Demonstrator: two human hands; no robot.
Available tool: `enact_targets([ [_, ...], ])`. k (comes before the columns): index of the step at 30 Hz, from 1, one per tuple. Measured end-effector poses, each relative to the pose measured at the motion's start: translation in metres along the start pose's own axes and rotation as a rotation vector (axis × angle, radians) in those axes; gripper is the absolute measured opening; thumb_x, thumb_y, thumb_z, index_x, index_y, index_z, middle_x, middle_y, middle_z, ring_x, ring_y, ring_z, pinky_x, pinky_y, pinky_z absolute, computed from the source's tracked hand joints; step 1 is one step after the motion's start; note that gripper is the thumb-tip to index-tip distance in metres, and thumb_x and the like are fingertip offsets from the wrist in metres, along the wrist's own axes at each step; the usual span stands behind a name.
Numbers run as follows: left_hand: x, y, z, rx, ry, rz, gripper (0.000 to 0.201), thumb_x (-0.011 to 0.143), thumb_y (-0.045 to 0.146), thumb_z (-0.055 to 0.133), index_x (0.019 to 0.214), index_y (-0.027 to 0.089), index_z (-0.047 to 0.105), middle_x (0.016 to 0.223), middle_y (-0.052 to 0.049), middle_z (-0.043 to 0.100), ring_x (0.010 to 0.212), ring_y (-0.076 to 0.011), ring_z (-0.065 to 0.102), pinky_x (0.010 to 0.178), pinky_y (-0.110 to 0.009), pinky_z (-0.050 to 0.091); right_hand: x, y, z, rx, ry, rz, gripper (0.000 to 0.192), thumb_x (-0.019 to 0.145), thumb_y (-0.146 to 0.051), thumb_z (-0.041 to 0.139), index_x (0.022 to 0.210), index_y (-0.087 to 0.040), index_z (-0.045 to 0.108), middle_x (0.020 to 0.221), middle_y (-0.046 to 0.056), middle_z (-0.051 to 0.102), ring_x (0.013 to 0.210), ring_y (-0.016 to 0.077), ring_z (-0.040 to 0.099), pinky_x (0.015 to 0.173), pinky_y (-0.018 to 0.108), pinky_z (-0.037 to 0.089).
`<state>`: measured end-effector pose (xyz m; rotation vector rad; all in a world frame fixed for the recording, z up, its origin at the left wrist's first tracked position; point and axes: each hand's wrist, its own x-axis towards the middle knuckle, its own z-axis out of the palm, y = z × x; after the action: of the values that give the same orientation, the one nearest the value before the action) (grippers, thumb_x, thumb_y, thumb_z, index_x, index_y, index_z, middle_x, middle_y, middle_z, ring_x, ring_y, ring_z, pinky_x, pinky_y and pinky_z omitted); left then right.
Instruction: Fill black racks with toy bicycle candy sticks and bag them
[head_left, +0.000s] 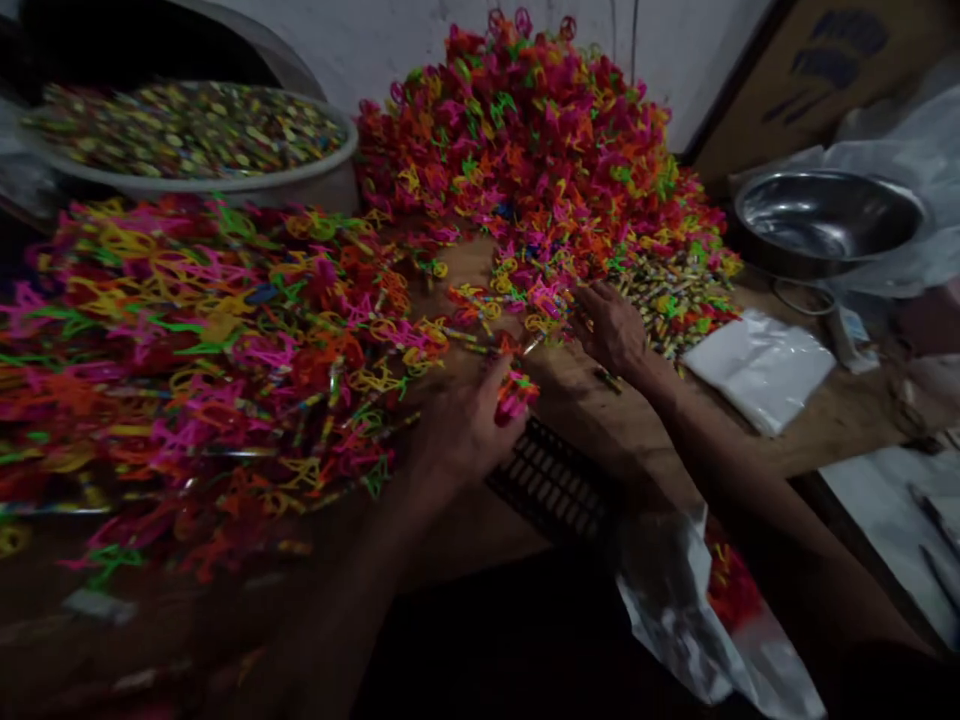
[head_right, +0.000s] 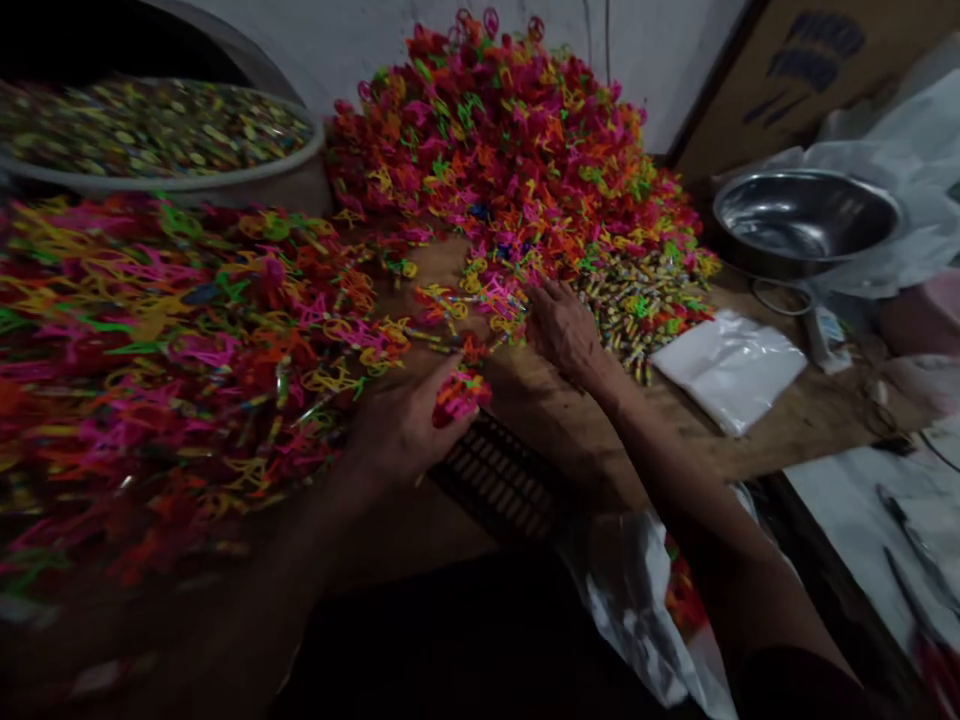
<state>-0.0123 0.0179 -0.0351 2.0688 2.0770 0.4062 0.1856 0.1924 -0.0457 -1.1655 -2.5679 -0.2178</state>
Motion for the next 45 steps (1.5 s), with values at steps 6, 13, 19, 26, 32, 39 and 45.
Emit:
enact_targets([
  [6,0.006,0.002,0.001,0.031,-0.017,-0.031,0.073,0.094,0.048,0.059,0.157,0.015,0.041,0.128,-0.018,0.071,0.113,-0.0348,0.071,0.101,-0.048,0.053,-0.084,-0.018,0.002,-0.067,-0.212,0.038,0.039,0.101,-0.027,0.046,0.134,-0.013,0.059,0.133,0.019,0.061,0.122,0.0357,0.047,0.103,0.048,0.037],
  [13,0.007,0.003,0.002,0.06,-0.032,-0.044,0.076,0.093,0.052,0.059,0.158,0.018,0.039,0.135,-0.017,0.068,0.121,-0.0366,0.067,0.105,-0.051,0.052,-0.105,-0.018,0.007,-0.025,-0.213,0.013,0.036,0.104,-0.027,0.043,0.134,-0.021,0.062,0.132,0.014,0.062,0.127,0.0335,0.046,0.106,0.05,0.035],
  [19,0.002,0.001,-0.013,-0.099,-0.042,-0.041,0.085,0.095,0.059,0.058,0.162,0.017,0.027,0.145,-0.018,0.061,0.129,-0.036,0.062,0.109,-0.05,0.05,-0.108,-0.038,-0.026,0.302,0.132,0.179,0.032,0.103,-0.048,0.047,0.107,-0.025,0.069,0.106,0.009,0.068,0.103,0.0263,0.061,0.092,0.044,0.049],
  [26,-0.03,-0.02,-0.02,-0.241,0.05,0.018,0.081,0.095,0.052,0.061,0.161,0.02,0.027,0.157,-0.016,0.05,0.142,-0.0345,0.052,0.118,-0.054,0.042,-0.172,-0.086,-0.002,0.756,0.15,0.387,0.023,0.098,-0.043,0.059,0.098,-0.022,0.069,0.094,0.005,0.073,0.087,0.0212,0.068,0.082,0.036,0.053],
  [32,-0.054,-0.03,0.003,-0.229,0.032,0.209,0.092,0.085,0.023,0.07,0.162,0.02,0.02,0.171,-0.015,0.024,0.159,-0.0303,0.022,0.13,-0.048,0.026,-0.184,-0.078,0.005,0.217,-0.093,0.21,0.031,0.102,-0.031,0.049,0.124,-0.025,0.071,0.125,0.01,0.068,0.113,0.0305,0.053,0.099,0.048,0.04],
  [39,-0.058,-0.032,0.004,-0.205,0.029,0.191,0.089,0.087,0.025,0.071,0.161,0.024,0.022,0.17,-0.012,0.028,0.157,-0.0296,0.029,0.129,-0.05,0.03,-0.167,-0.087,-0.008,0.045,-0.238,0.218,0.031,0.104,-0.025,0.042,0.118,-0.023,0.07,0.112,0.013,0.066,0.102,0.0292,0.052,0.089,0.042,0.039],
  [45,-0.071,-0.004,0.018,-0.241,0.195,0.063,0.092,0.088,0.027,0.071,0.162,0.022,0.017,0.172,-0.013,0.02,0.16,-0.0294,0.02,0.131,-0.049,0.027,-0.17,-0.065,-0.008,0.297,-0.188,0.212,0.033,0.105,-0.031,0.04,0.116,-0.019,0.069,0.102,0.012,0.066,0.094,0.0244,0.06,0.085,0.037,0.047],
])
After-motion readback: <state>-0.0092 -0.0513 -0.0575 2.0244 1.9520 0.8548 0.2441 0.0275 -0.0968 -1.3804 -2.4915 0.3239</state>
